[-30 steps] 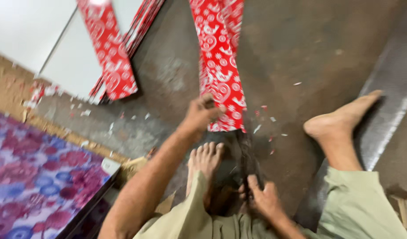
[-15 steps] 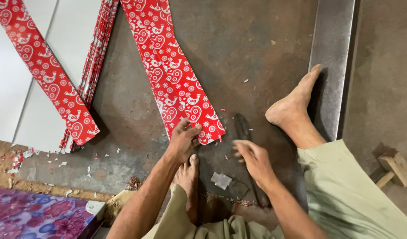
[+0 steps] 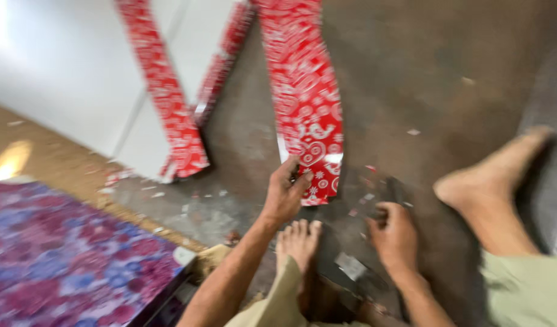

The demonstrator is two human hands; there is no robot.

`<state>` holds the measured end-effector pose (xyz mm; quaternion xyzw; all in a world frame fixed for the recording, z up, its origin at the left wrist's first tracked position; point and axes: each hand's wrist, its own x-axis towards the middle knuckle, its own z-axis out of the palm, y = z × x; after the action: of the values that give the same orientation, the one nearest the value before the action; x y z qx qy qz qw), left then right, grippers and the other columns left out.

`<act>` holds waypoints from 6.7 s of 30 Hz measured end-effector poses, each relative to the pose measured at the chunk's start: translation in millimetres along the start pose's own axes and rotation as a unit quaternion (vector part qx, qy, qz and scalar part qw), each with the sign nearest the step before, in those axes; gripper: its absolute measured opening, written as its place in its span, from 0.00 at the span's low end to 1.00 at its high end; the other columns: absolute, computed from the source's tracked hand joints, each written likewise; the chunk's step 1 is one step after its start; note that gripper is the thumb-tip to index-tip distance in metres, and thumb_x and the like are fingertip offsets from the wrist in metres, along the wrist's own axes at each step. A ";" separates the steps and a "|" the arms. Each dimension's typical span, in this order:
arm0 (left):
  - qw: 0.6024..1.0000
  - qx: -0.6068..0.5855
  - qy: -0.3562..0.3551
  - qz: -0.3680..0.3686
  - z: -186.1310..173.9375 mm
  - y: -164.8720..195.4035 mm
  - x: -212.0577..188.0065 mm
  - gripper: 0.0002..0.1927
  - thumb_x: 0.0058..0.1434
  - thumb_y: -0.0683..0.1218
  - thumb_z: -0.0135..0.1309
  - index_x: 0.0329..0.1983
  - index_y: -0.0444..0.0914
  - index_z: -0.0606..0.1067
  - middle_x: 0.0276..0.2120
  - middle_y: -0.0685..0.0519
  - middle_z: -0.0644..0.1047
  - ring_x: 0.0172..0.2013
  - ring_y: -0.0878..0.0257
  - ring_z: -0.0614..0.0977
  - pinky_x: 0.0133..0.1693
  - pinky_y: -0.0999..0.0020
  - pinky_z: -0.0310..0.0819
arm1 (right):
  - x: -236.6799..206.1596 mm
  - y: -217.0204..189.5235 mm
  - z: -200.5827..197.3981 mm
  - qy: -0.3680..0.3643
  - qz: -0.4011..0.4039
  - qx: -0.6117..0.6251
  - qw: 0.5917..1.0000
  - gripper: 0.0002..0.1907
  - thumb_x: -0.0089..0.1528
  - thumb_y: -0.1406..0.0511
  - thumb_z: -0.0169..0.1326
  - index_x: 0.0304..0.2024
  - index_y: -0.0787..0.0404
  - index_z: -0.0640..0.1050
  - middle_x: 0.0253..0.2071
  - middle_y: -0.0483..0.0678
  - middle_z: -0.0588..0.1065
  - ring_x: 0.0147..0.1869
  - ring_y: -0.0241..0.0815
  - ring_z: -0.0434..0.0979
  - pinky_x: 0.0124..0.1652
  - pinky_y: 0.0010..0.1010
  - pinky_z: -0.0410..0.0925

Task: The person sits on the floor and uses large shears to trim the edges of red patterned paper strips. They repeatedly align the paper, cut along the edges, and stack the trimmed pieces.

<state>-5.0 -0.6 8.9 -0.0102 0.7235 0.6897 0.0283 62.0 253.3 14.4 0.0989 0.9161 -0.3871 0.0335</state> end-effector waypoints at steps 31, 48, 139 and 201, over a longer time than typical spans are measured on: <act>0.833 0.506 -0.126 -0.186 0.7 3.5 -70.3 0.22 0.72 0.55 0.34 0.61 0.41 0.70 0.59 0.46 0.73 0.58 0.48 0.76 0.55 0.50 0.70 | 47.6 -23.1 83.2 -0.106 0.244 0.397 0.878 0.12 0.64 0.68 0.58 0.49 0.67 0.78 0.34 0.44 0.78 0.31 0.32 0.77 0.30 0.25 0.71; 0.959 0.010 0.139 -0.249 -37.3 -62.1 -11.7 0.17 0.64 0.39 0.50 0.56 0.32 0.76 0.39 0.49 0.85 0.35 0.65 0.85 0.37 0.70 0.81 | 89.9 -29.6 109.3 -0.115 0.231 0.480 0.838 0.09 0.67 0.68 0.55 0.48 0.66 0.77 0.35 0.46 0.79 0.34 0.36 0.80 0.34 0.27 0.75; 0.870 -0.250 -0.117 -0.408 12.2 -72.4 -95.0 0.11 0.66 0.43 0.56 0.50 0.37 0.76 0.37 0.49 0.84 0.31 0.62 0.85 0.33 0.66 0.83 | -66.0 -26.3 5.6 -0.134 -0.087 -0.160 0.974 0.31 0.52 0.66 0.65 0.57 0.60 0.72 0.48 0.56 0.73 0.53 0.60 0.71 0.47 0.48 0.70; 0.913 -0.245 -0.025 -0.324 11.0 -36.3 -42.1 0.08 0.65 0.44 0.58 0.44 0.36 0.75 0.34 0.55 0.81 0.26 0.66 0.80 0.28 0.68 0.77 | -92.0 -13.0 -4.3 -0.136 -0.116 -0.130 0.975 0.20 0.57 0.60 0.60 0.51 0.57 0.78 0.51 0.48 0.77 0.55 0.54 0.75 0.52 0.45 0.71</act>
<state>39.3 7.6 -25.4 -0.2333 0.4877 0.7984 0.2653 149.4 233.2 39.3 -0.0673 0.9507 -0.2757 0.1251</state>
